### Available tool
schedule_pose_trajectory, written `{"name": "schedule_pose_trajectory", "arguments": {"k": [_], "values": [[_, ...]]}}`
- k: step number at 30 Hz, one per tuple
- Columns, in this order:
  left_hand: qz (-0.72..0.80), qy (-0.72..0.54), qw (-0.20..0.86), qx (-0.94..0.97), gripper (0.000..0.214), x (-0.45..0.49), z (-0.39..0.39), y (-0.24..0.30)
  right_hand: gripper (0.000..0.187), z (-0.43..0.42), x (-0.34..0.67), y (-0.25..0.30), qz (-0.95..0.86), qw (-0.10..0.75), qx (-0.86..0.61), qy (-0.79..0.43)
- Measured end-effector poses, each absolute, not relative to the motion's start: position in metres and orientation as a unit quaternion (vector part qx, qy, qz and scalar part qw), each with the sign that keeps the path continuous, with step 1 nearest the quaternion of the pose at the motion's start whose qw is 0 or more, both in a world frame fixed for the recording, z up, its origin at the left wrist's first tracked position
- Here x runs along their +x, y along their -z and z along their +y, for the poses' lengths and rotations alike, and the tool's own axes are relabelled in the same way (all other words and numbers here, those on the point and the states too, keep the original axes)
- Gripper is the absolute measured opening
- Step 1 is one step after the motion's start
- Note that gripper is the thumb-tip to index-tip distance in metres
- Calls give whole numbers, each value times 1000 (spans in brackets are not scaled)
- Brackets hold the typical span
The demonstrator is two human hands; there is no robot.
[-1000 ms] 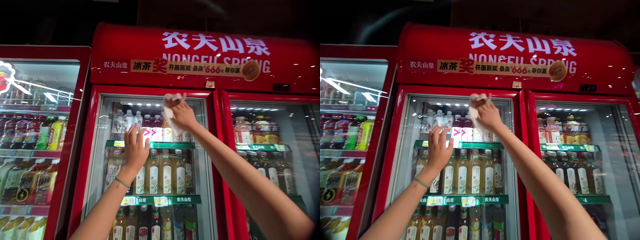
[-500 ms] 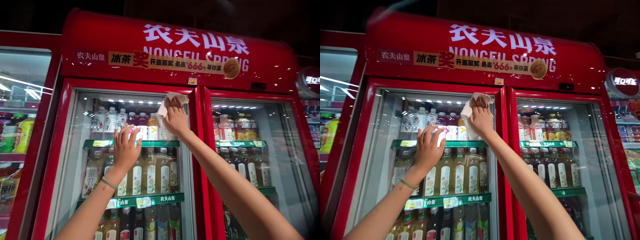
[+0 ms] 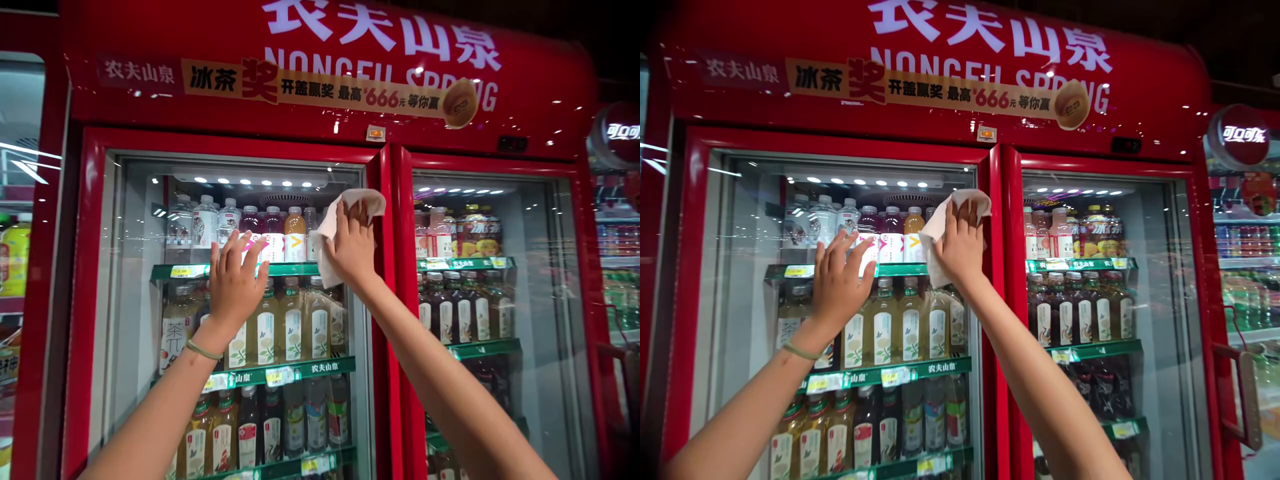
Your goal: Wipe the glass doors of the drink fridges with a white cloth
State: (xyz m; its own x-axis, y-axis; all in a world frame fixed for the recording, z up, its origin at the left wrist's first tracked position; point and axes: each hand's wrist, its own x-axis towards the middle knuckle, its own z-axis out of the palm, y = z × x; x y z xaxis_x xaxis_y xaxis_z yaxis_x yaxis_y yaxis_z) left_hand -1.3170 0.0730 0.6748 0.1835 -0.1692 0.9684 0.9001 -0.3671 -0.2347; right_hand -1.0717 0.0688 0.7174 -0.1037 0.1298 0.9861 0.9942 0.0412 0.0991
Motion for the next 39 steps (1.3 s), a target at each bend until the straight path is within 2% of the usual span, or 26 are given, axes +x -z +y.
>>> {"name": "schedule_pose_trajectory", "arguments": {"k": [5,9,11,15,20,25,30,34,35,39], "values": [[-295,570,462,-612,48,-1317,74,-674,76,66,-1067,-693,-628,366,-448,520],[-296,570,463,-610,48,-1317,75,-674,77,64,-1062,-689,-580,422,-495,490],[-297,570,461,-612,48,-1317,75,-674,77,64,-1065,-683,-584,422,-496,485],[-296,571,458,-613,48,-1317,73,-674,67,63,-1066,-690,-667,330,-449,494],[-280,599,439,-609,37,-1320,71,-675,75,61,-1068,-707,-582,391,-534,472],[-229,662,402,-590,25,-1325,70,-674,63,57,-1072,-703,-722,258,-399,502],[-207,694,349,-595,28,-1332,63,-673,74,57,-1079,-719,-660,369,-451,475],[-214,672,335,-625,29,-1352,54,-670,66,52,-1097,-716,-752,263,-373,476],[-220,668,335,-627,30,-1360,52,-667,66,51,-1100,-718,-757,260,-371,472],[-245,647,351,-631,29,-1398,49,-655,77,50,-1120,-732,-697,367,-416,455]]}}
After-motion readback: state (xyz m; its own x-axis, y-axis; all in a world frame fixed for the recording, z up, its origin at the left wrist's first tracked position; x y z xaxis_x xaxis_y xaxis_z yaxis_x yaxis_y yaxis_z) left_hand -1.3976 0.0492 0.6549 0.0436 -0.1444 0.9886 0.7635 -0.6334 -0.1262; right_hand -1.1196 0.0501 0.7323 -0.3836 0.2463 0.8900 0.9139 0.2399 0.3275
